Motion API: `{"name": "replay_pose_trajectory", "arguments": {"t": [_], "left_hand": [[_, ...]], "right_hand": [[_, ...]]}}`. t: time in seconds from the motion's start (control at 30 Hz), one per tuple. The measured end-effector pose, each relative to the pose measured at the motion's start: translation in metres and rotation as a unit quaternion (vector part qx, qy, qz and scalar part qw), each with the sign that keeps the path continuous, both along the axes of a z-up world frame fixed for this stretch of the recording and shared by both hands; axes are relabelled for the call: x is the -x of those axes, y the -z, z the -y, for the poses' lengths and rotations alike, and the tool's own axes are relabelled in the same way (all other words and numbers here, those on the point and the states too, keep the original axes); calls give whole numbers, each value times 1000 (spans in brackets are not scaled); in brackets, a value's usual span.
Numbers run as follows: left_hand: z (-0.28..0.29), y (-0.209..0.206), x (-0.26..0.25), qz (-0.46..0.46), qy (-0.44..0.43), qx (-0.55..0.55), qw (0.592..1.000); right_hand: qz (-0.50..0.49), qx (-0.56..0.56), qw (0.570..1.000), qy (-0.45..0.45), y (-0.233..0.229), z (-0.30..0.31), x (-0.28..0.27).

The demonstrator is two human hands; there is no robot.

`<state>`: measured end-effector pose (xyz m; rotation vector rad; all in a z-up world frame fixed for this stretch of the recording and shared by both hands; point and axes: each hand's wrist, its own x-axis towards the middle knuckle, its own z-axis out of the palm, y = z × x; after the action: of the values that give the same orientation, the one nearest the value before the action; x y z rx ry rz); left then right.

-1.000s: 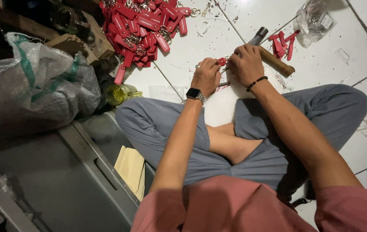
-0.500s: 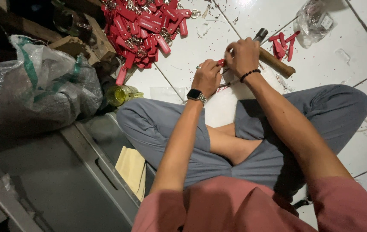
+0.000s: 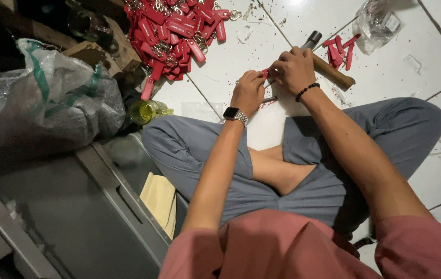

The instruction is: Assembling pink keychains by manually attaching metal rings to plastic tags, occasionally using a hammer to secure the connection.

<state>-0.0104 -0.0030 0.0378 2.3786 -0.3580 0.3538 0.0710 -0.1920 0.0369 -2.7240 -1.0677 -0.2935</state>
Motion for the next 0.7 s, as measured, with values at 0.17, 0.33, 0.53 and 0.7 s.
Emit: {"name": "replay_pose_trajectory", "arguments": {"t": [0.17,0.33,0.53,0.7], "left_hand": [[4,-7,15,-66,34,-119,990],[8,38,27,-101,94,-259,956],[-1,33,23,-18,82,-298,951],[-3,-53,7,-123,-63,115,984]], "right_hand": [[23,2,1000,5,-6,-3,3],[3,37,999,11,-8,-5,1],[2,49,999,12,-2,-3,-2],[-28,61,997,24,-5,-2,1]]}}
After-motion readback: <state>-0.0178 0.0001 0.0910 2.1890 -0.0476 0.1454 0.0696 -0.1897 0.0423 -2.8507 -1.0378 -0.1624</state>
